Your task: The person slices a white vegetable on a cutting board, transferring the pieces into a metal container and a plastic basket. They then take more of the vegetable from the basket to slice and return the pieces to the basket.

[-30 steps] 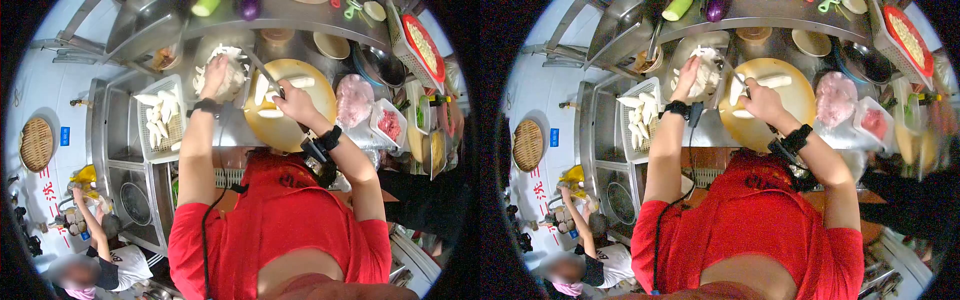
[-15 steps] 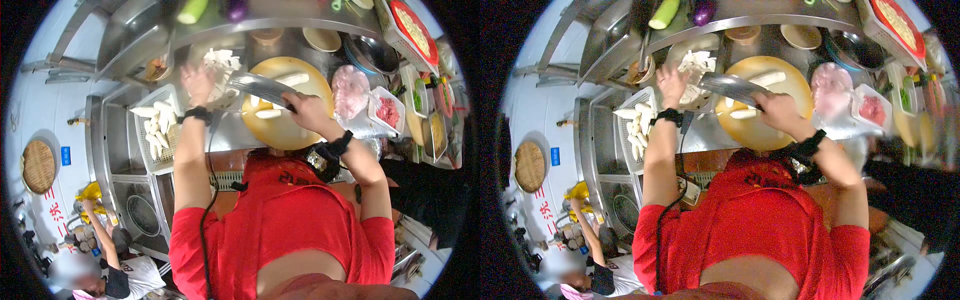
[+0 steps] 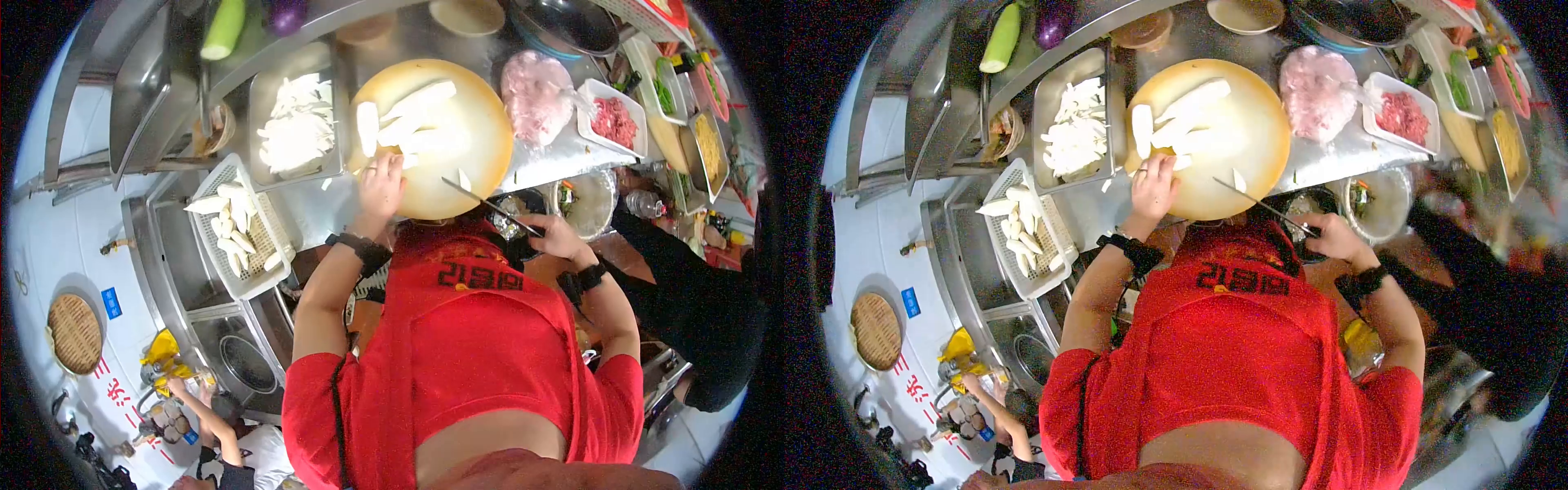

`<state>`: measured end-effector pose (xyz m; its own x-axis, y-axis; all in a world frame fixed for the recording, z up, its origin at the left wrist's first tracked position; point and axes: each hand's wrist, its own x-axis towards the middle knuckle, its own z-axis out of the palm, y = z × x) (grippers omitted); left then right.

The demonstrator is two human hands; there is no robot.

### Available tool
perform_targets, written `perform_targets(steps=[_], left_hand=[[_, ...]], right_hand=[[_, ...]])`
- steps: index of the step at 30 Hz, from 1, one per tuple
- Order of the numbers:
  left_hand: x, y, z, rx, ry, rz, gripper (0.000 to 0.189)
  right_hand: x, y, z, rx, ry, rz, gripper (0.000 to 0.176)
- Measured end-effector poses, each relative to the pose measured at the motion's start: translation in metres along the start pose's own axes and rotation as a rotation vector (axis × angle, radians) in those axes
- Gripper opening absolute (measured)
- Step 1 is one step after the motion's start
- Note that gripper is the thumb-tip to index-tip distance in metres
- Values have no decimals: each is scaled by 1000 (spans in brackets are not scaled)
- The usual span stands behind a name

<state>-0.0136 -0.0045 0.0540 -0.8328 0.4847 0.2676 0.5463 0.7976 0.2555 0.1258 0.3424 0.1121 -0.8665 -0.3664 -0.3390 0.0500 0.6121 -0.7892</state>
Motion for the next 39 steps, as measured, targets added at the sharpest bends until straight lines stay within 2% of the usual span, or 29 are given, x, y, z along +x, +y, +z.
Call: perform_targets(steps=[2,4,5,6,8,10,12,13,14,16,17,24,25,27,32,35,38,39], left_hand=[[1,-4,12,34,34,-19,36],[3,-8,17,76,118,51,36],[3,-2,14,40,105,48,33],[3,1,16,41,103,50,33],[-1,11,22,-122,45,173,33],[-5,26,27,-137,41,188,31],[-11,40,30,-153,38,203,29],[-15,45,31,-193,104,145,27],[-17,49,32,-232,170,86,24],[-22,47,43,-208,211,98,23],[-23,46,46,-182,257,105,21],[-27,41,62,-203,322,135,21],[-25,42,60,-179,351,153,22],[-21,43,56,-152,385,176,22],[-24,43,53,-162,318,161,22],[-23,45,53,-152,334,151,21],[-25,44,54,-198,298,134,19],[-26,43,52,-202,289,145,20]], right_hand=[[4,4,4,-18,91,74,46],[10,6,7,0,275,-21,47],[13,6,6,-8,290,-4,47],[14,5,4,-5,292,-4,47],[15,-4,1,8,182,56,47],[18,-21,6,-35,169,25,43],[24,-26,15,-207,120,163,39],[29,-9,29,-333,147,167,30],[33,-3,34,-329,148,174,30],[41,6,41,-413,227,195,23],[42,2,40,-433,305,89,20],[53,-14,47,-592,241,-17,24],[61,-9,56,-632,177,50,26],[67,-11,52,-652,159,50,27],[55,-35,30,-659,161,4,28],[69,-17,54,-682,150,30,27],[75,-19,50,-678,154,0,25],[74,-24,43,-650,114,59,24]])
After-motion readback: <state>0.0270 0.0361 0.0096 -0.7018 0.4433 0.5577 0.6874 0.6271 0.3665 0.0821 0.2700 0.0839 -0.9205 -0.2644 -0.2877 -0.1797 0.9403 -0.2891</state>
